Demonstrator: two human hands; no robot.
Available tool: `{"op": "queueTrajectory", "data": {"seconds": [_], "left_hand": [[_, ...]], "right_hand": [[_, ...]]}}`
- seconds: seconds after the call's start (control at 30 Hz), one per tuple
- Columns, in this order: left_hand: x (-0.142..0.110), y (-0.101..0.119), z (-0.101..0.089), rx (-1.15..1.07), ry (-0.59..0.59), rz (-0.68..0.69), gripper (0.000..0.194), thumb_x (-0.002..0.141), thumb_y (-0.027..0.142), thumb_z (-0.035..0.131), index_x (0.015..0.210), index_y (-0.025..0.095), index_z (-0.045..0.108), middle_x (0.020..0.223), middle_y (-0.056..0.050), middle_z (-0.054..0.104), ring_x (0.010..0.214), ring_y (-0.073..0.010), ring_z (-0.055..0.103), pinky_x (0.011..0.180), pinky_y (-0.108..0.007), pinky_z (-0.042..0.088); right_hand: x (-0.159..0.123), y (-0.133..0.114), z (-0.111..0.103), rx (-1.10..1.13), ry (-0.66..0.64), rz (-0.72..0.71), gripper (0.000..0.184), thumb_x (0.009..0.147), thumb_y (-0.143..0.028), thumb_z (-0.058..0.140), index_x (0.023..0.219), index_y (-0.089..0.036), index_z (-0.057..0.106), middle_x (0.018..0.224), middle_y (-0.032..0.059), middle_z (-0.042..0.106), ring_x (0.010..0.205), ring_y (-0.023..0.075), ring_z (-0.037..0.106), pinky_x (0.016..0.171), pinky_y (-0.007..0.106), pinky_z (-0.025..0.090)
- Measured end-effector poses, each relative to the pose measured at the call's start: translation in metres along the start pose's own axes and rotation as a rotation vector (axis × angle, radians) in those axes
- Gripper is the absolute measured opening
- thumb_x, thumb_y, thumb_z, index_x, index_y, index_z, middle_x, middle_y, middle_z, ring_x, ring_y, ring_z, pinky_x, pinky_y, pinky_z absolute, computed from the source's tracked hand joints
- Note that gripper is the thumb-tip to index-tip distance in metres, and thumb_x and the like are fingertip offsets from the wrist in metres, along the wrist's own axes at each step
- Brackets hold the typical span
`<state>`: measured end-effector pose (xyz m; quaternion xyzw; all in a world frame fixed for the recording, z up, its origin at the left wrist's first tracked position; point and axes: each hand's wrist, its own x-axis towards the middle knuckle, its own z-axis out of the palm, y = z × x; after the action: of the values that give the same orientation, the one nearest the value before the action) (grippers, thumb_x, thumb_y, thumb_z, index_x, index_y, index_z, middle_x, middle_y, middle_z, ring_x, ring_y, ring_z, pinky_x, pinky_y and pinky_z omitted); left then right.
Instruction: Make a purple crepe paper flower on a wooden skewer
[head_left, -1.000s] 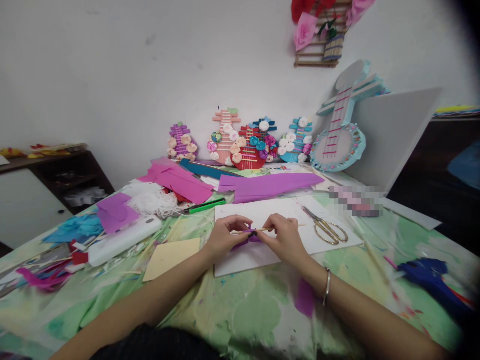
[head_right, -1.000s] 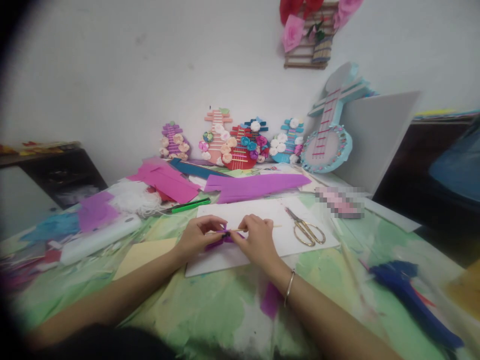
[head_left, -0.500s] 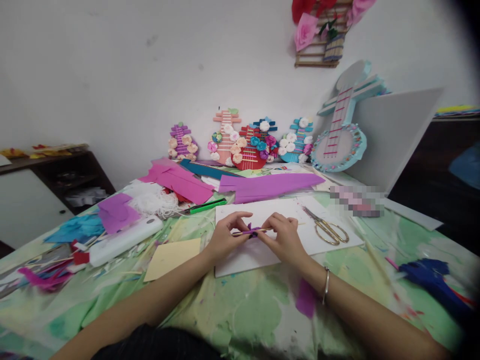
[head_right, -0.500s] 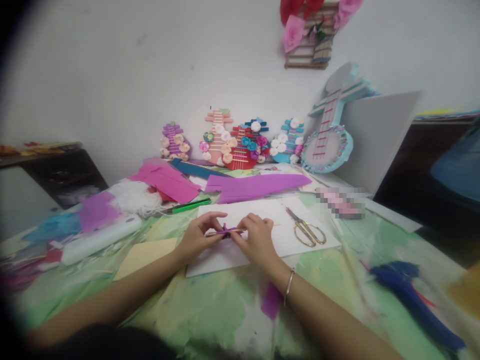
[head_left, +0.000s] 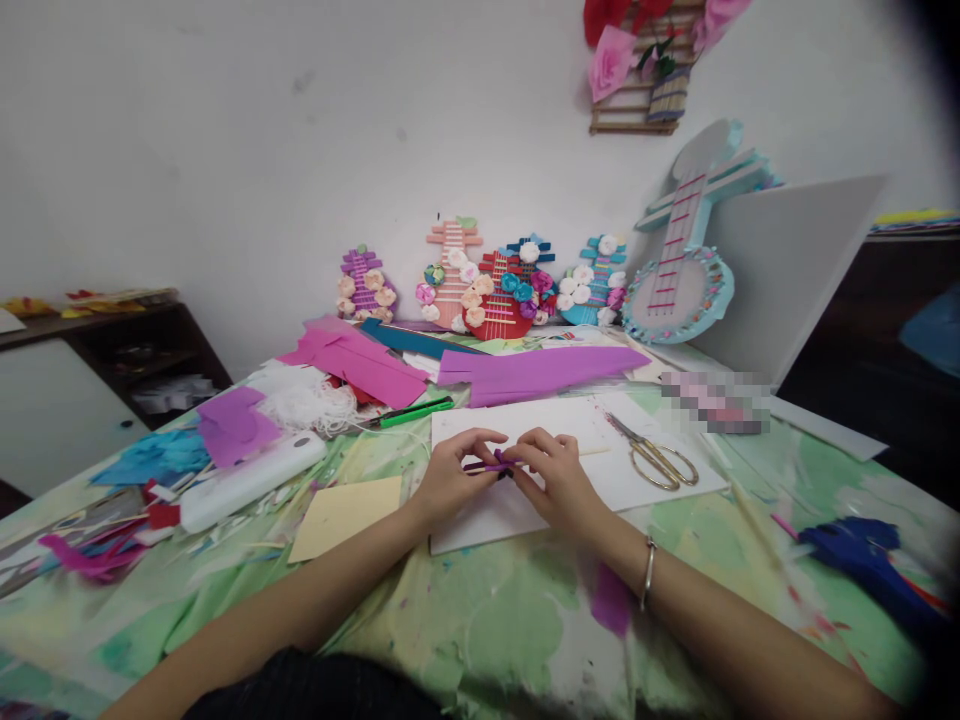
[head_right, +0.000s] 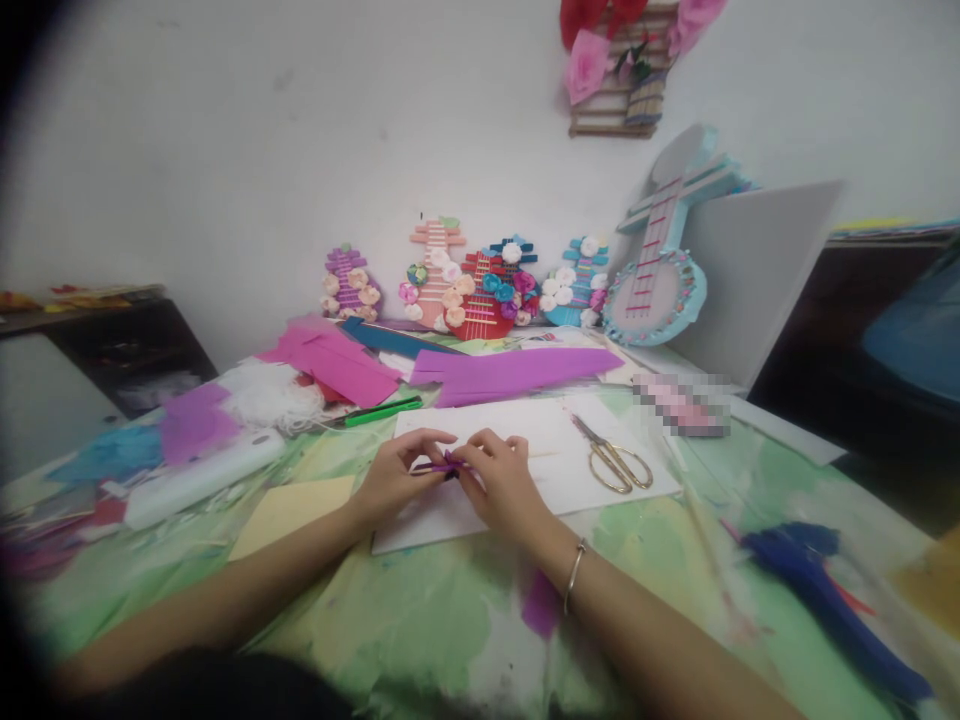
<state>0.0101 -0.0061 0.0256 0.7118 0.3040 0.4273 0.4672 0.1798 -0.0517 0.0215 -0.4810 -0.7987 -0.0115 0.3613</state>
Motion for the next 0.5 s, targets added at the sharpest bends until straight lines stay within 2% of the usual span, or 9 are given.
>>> {"op": "queueTrajectory", "data": {"seconds": [0.37, 0.5], "left_hand": [[-0.0003, -0.0046, 0.0013, 0.045, 0.000, 0.009, 0.030, 0.065, 0.010, 0.064, 0.094, 0.015, 0.063, 0.076, -0.002, 0.060, 0.078, -0.0145, 0.061, 0.075, -0.028, 0.054], [0.0002, -0.0077, 0.0016, 0.095, 0.019, 0.061, 0.035, 0.067, 0.011, 0.064, 0.101, 0.017, 0.061, 0.079, -0.001, 0.060, 0.078, -0.0142, 0.060, 0.075, -0.028, 0.053]], "right_hand": [[-0.0012, 0.0039, 0.0022, 0.023, 0.015, -0.041, 0.013, 0.086, -0.015, 0.052, 0.093, -0.021, 0.061, 0.096, 0.0055, 0.057, 0.087, 0.0161, 0.054, 0.078, 0.033, 0.030], [-0.0010, 0.0043, 0.0026, 0.011, 0.029, -0.038, 0.009, 0.085, -0.014, 0.054, 0.089, -0.019, 0.061, 0.093, 0.0045, 0.058, 0.085, 0.0154, 0.054, 0.077, 0.032, 0.030]]}}
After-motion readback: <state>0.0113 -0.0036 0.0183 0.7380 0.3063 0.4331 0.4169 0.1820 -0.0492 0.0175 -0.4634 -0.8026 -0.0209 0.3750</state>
